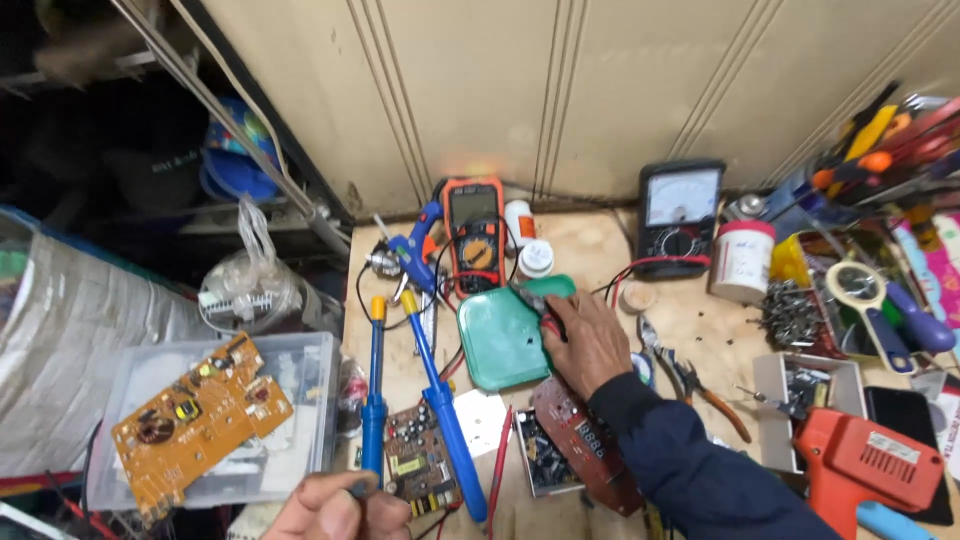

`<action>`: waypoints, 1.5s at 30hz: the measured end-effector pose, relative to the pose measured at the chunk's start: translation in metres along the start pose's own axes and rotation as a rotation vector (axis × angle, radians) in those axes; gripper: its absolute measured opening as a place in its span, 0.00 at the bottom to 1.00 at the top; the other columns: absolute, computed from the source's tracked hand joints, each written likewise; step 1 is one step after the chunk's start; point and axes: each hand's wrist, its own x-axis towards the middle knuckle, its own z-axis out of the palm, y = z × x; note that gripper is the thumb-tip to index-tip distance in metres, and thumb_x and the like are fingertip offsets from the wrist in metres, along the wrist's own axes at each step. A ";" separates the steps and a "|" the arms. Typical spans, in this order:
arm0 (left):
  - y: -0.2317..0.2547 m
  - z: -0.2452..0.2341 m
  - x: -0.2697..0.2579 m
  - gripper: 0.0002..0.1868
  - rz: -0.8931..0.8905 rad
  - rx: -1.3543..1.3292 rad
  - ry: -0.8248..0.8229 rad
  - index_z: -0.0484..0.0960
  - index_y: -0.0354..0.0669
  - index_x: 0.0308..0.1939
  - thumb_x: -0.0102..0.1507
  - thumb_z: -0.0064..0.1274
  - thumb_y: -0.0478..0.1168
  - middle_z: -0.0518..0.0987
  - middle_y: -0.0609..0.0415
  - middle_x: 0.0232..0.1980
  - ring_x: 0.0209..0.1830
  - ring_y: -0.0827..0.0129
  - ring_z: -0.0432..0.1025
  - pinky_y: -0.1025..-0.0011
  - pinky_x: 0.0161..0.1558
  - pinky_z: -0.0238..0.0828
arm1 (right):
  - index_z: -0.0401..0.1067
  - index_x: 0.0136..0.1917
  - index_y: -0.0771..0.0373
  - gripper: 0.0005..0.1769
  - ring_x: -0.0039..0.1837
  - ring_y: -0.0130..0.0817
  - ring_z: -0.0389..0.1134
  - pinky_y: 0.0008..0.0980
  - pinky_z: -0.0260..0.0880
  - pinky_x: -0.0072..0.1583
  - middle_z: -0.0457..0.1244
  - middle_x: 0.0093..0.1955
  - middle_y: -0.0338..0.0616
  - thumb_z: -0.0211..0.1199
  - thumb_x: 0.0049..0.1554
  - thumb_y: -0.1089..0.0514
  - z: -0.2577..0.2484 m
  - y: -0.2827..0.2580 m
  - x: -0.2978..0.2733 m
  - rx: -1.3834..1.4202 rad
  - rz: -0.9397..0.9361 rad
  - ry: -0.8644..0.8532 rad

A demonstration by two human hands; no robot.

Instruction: The person is repairing a small electronic component on a cluttered workbench. They use pliers to manipulate the component, a multimeter to test it, and a heat gun to apply heat. The person also handles a circuit board and various tools throughout the process.

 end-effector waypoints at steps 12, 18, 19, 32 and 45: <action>0.054 0.060 -0.009 0.21 -0.149 -0.006 -0.100 0.84 0.21 0.61 0.71 0.51 0.37 0.93 0.19 0.39 0.28 0.45 0.86 0.52 0.29 0.89 | 0.77 0.70 0.61 0.30 0.58 0.50 0.65 0.46 0.66 0.62 0.65 0.61 0.50 0.72 0.56 0.52 -0.010 -0.006 0.007 0.039 -0.095 0.014; 0.102 0.063 -0.038 0.20 0.011 -0.126 -0.054 0.80 0.29 0.66 0.75 0.51 0.41 0.88 0.32 0.43 0.34 0.55 0.83 0.61 0.33 0.85 | 0.78 0.66 0.67 0.22 0.60 0.45 0.70 0.40 0.70 0.63 0.69 0.63 0.50 0.70 0.60 0.59 -0.107 -0.082 -0.020 0.413 0.105 0.182; 0.109 0.063 -0.041 0.21 0.043 -0.142 -0.006 0.79 0.32 0.68 0.76 0.52 0.42 0.87 0.37 0.44 0.35 0.59 0.82 0.62 0.34 0.84 | 0.79 0.65 0.67 0.17 0.60 0.36 0.72 0.33 0.72 0.62 0.70 0.63 0.45 0.68 0.64 0.60 -0.136 -0.102 -0.028 0.554 0.294 0.186; 0.109 0.018 -0.039 0.22 0.108 -0.175 -0.112 0.81 0.43 0.67 0.76 0.63 0.53 0.89 0.49 0.42 0.34 0.65 0.83 0.67 0.31 0.83 | 0.79 0.66 0.41 0.29 0.63 0.31 0.77 0.30 0.75 0.65 0.74 0.60 0.32 0.73 0.52 0.57 0.085 0.053 -0.484 0.363 0.320 -0.578; 0.127 0.022 -0.061 0.22 0.079 -0.091 -0.093 0.80 0.47 0.72 0.78 0.59 0.52 0.88 0.52 0.43 0.36 0.70 0.85 0.72 0.37 0.87 | 0.83 0.61 0.49 0.18 0.57 0.43 0.78 0.38 0.78 0.61 0.77 0.54 0.41 0.64 0.59 0.49 0.024 0.066 -0.406 0.144 1.076 -0.591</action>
